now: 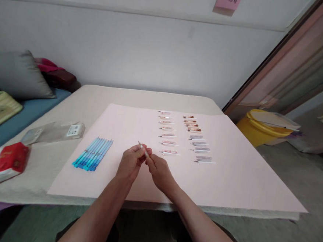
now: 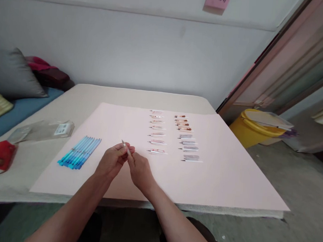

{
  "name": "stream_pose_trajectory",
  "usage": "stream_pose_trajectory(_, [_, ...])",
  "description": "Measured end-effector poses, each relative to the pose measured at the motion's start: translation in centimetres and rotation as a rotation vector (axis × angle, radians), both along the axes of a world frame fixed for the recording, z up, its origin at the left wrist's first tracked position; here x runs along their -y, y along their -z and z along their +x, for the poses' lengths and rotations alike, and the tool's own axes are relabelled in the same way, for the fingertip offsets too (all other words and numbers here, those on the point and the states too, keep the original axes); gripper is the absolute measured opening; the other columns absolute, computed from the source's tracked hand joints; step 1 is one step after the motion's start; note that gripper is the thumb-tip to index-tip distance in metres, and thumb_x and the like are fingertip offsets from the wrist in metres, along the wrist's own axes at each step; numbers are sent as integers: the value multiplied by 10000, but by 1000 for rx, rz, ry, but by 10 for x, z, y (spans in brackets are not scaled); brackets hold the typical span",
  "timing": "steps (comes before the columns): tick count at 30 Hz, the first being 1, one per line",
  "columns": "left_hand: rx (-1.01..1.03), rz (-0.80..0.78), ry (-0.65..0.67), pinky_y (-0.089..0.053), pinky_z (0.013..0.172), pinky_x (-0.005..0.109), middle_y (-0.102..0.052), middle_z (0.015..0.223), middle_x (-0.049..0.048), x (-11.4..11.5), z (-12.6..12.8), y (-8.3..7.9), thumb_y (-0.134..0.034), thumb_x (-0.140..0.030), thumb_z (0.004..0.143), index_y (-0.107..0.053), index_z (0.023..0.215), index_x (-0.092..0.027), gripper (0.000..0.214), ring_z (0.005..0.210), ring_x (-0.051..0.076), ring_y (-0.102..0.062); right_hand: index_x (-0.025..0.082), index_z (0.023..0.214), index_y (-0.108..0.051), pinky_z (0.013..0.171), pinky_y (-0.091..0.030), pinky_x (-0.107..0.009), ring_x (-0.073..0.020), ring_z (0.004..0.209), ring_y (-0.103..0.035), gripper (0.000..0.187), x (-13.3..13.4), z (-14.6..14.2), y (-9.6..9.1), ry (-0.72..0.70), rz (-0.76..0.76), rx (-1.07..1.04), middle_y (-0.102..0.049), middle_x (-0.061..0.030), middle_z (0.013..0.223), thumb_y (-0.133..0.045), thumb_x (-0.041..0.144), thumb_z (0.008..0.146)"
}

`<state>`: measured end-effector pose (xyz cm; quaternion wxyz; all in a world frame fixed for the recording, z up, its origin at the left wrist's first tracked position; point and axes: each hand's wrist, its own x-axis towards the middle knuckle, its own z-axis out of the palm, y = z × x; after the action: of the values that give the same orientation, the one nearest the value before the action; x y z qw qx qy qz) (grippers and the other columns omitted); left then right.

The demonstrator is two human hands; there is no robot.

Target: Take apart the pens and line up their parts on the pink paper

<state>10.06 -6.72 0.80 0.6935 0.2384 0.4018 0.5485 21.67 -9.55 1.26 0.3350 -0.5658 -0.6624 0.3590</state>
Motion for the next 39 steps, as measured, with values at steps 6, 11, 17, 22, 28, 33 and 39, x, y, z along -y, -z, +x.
stream_pose_trajectory(6, [-39,20,-36,-455,771,315,-656,702,78,2,-3,-4,-697,-192,651,-640,746,-103,142,723,161,-620,150,887,-547,513,-279,-256,-150,545,-542,352,4,-7,7,15,154,480,-610,-74,664,-258,343,944])
stream_pose_trajectory(11, [-87,22,-40,-453,768,307,-658,719,75,2,-4,-3,-710,-227,641,-640,711,-110,153,695,140,-610,131,979,-520,508,-284,-260,-174,560,-578,299,4,-10,16,-20,211,696,-625,-103,700,-252,257,942])
stream_pose_trajectory(17, [-230,15,-69,-450,733,304,-633,642,46,2,-5,-2,-727,-290,616,-578,591,-130,220,633,125,-582,128,948,-506,534,-322,-261,-180,606,-591,227,6,-10,17,-55,238,748,-637,-123,754,-286,164,907])
stream_pose_trajectory(22, [-260,20,-76,-455,703,298,-613,628,38,1,-4,-1,-718,-316,631,-553,584,-137,248,631,125,-573,149,861,-524,539,-324,-259,-156,561,-549,225,5,-10,11,7,132,552,-600,-76,674,-325,246,906])
stream_pose_trajectory(28, [103,-13,106,-479,764,344,-610,1111,181,-1,-8,-10,-623,-258,729,-592,1054,-127,352,1053,272,-560,172,686,-483,416,-237,-203,-70,423,-311,299,-2,-1,-3,-81,-321,-376,-373,58,479,-408,407,854])
stream_pose_trajectory(33, [126,45,196,-484,671,300,-605,1123,196,-1,-10,-14,-624,-177,726,-550,1126,-112,412,1075,286,-547,177,741,-482,380,-121,-203,-51,383,-122,287,-2,7,-4,-98,-483,-680,-235,106,437,-421,441,838])
stream_pose_trajectory(39, [3,47,69,-479,710,292,-672,875,128,-1,-3,-8,-682,-163,672,-600,989,-104,333,853,203,-625,172,727,-507,497,-275,-227,-106,499,-424,294,2,7,2,1,3,65,-482,2,551,-359,364,892])
